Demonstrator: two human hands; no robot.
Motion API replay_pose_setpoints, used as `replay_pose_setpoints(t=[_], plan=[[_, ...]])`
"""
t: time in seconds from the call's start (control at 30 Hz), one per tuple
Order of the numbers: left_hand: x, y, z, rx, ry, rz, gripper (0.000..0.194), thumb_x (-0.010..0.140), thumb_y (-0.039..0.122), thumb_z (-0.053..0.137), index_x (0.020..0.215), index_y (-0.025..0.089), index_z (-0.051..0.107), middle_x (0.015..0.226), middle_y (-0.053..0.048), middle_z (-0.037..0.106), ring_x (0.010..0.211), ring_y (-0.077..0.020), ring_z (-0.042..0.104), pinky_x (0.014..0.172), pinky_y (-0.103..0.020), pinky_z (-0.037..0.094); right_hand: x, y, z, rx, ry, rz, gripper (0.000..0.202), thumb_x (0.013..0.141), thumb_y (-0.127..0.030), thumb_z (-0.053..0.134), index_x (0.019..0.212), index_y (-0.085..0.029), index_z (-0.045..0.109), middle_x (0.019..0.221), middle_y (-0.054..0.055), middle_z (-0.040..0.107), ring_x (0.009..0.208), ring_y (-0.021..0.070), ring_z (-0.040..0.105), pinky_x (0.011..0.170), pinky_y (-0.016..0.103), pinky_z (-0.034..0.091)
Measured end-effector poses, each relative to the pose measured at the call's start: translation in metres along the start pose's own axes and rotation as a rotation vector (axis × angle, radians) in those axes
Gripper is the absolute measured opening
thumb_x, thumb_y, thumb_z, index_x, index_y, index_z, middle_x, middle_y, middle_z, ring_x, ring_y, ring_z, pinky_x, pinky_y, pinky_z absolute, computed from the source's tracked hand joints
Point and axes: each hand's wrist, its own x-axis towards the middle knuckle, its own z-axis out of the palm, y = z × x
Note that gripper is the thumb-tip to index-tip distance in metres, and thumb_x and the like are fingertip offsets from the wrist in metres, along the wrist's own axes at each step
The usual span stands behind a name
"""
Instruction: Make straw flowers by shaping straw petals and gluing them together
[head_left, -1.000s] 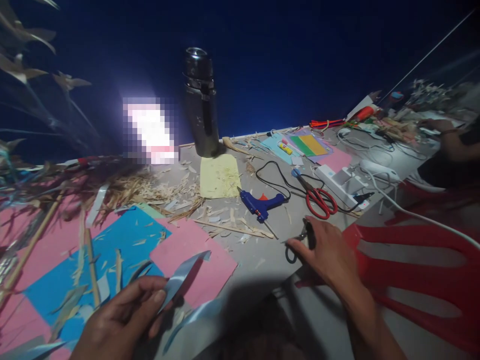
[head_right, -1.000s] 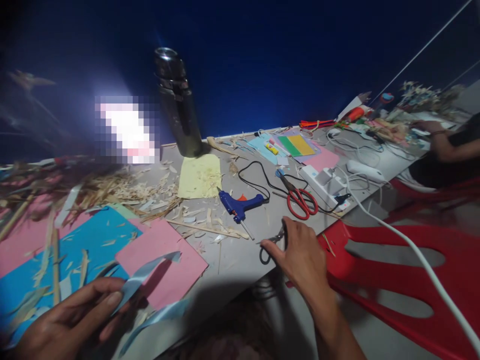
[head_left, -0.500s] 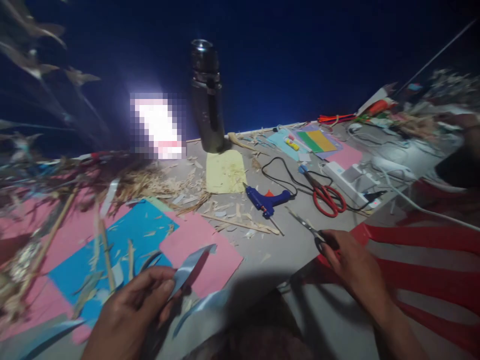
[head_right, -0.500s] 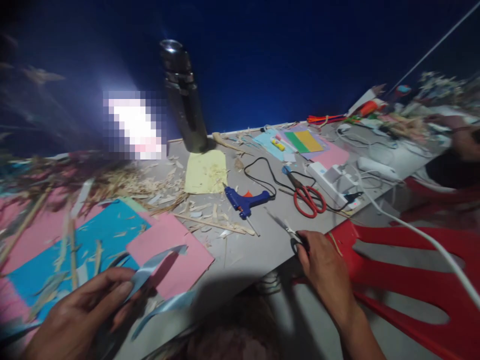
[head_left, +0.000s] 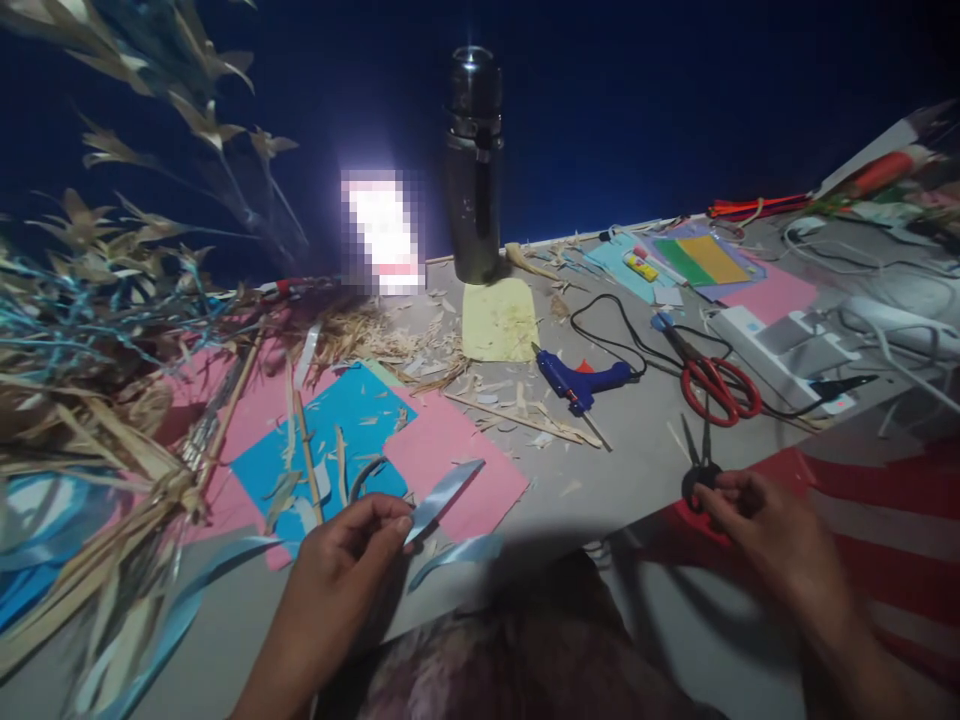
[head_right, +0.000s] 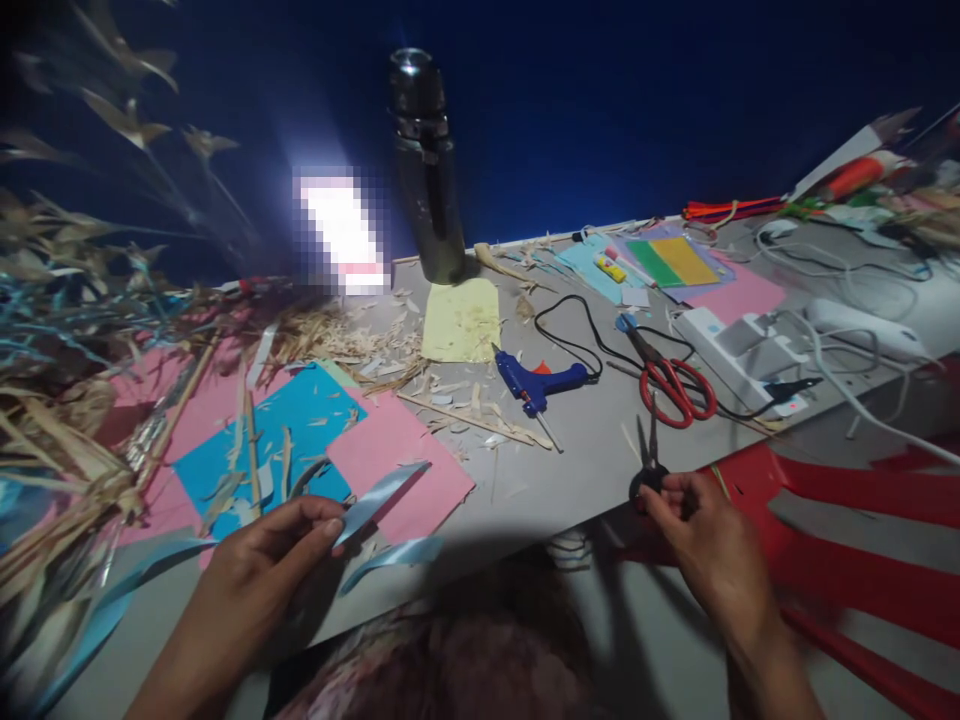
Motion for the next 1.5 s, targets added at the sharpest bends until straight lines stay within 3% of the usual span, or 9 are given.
replay_pose_setpoints(t=[0.2,0.37,0.43,0.7,0.97,1.03,1.2,1.37,1.5], plan=[[-0.007,-0.009,-0.008,0.022,-0.093,-0.034,0.039,0.078,0.056,0.079,0.091,0.019,0.072,0.069,-0.002,0.067,0.053,-0.0132,0.049,0.047,-0.022,0.035,-0.034,0.000,-0.013,0.585,-0.370,0.085,0.036,0.059,-0.048,0.086,0.082,-0.022,0.077,0.088,0.013,0.079,0.085,0.0324,0.074,0.066,0.036,0.059],[-0.013,-0.009,0.003,-0.122,-0.108,-0.102,0.043,0.076,0.056,0.080,0.091,0.018,0.069,0.064,0.000,0.064,0.047,-0.0111,0.046,0.044,-0.022,0.031,-0.064,-0.054,0.022,0.634,-1.028,0.054,0.035,0.068,-0.049,0.084,0.078,-0.016,0.077,0.063,0.005,0.067,0.052,0.0155,0.056,0.049,0.025,0.044],[-0.016,-0.006,0.007,-0.139,-0.080,-0.107,0.044,0.074,0.057,0.080,0.088,0.017,0.068,0.066,-0.002,0.067,0.046,-0.0098,0.045,0.043,-0.021,0.030,-0.070,-0.081,0.038,0.565,-1.145,-0.018,0.028,0.066,-0.039,0.083,0.074,-0.014,0.073,0.064,0.002,0.064,0.056,0.0137,0.054,0.052,0.022,0.042],[-0.017,0.006,0.006,-0.189,0.067,-0.024,0.041,0.070,0.051,0.085,0.083,0.017,0.068,0.062,-0.002,0.070,0.041,-0.0070,0.042,0.044,-0.019,0.031,-0.086,-0.129,0.048,0.279,-1.326,-0.118,0.022,0.071,-0.034,0.077,0.082,-0.015,0.074,0.074,0.000,0.065,0.075,0.0174,0.057,0.057,0.021,0.038],[-0.018,0.011,0.013,-0.263,-0.061,0.014,0.034,0.074,0.041,0.086,0.078,0.017,0.063,0.059,0.002,0.065,0.042,-0.0052,0.042,0.042,-0.016,0.028,-0.096,-0.128,0.071,0.555,-1.463,-0.248,0.027,0.079,-0.040,0.073,0.086,-0.014,0.078,0.075,0.000,0.066,0.076,0.0183,0.058,0.068,0.024,0.046],[-0.019,0.014,0.014,-0.342,-0.095,0.038,0.037,0.074,0.039,0.088,0.097,0.020,0.066,0.062,0.003,0.065,0.044,-0.0059,0.045,0.044,-0.016,0.032,-0.096,-0.124,0.074,0.583,-1.470,-0.279,0.025,0.081,-0.039,0.073,0.086,-0.015,0.078,0.074,0.000,0.066,0.076,0.0182,0.058,0.067,0.024,0.045],[-0.011,0.015,0.006,-0.444,-0.320,0.074,0.089,0.073,0.038,0.090,0.151,0.030,0.047,0.068,0.003,0.067,0.047,-0.0099,0.055,0.044,-0.018,0.041,-0.093,-0.112,0.078,0.642,-1.545,-0.278,0.028,0.082,-0.043,0.073,0.083,-0.015,0.077,0.072,-0.001,0.063,0.076,0.0189,0.058,0.065,0.025,0.045],[-0.001,0.011,0.000,-0.356,-0.444,0.053,0.047,0.070,0.048,0.091,0.101,0.016,0.077,0.051,0.003,0.060,0.041,-0.0093,0.052,0.043,-0.019,0.041,-0.092,-0.110,0.085,0.667,-1.575,-0.286,0.034,0.083,-0.048,0.074,0.082,-0.014,0.075,0.068,-0.001,0.059,0.072,0.0178,0.056,0.065,0.026,0.046],[-0.003,0.016,0.005,-0.283,-0.354,0.012,0.045,0.071,0.054,0.088,0.067,0.015,0.066,0.049,0.000,0.063,0.038,-0.0076,0.050,0.040,-0.018,0.036,-0.092,-0.116,0.079,0.732,-1.546,-0.294,0.046,0.082,-0.059,0.073,0.086,-0.013,0.075,0.077,0.002,0.064,0.080,0.0210,0.058,0.071,0.029,0.049]])
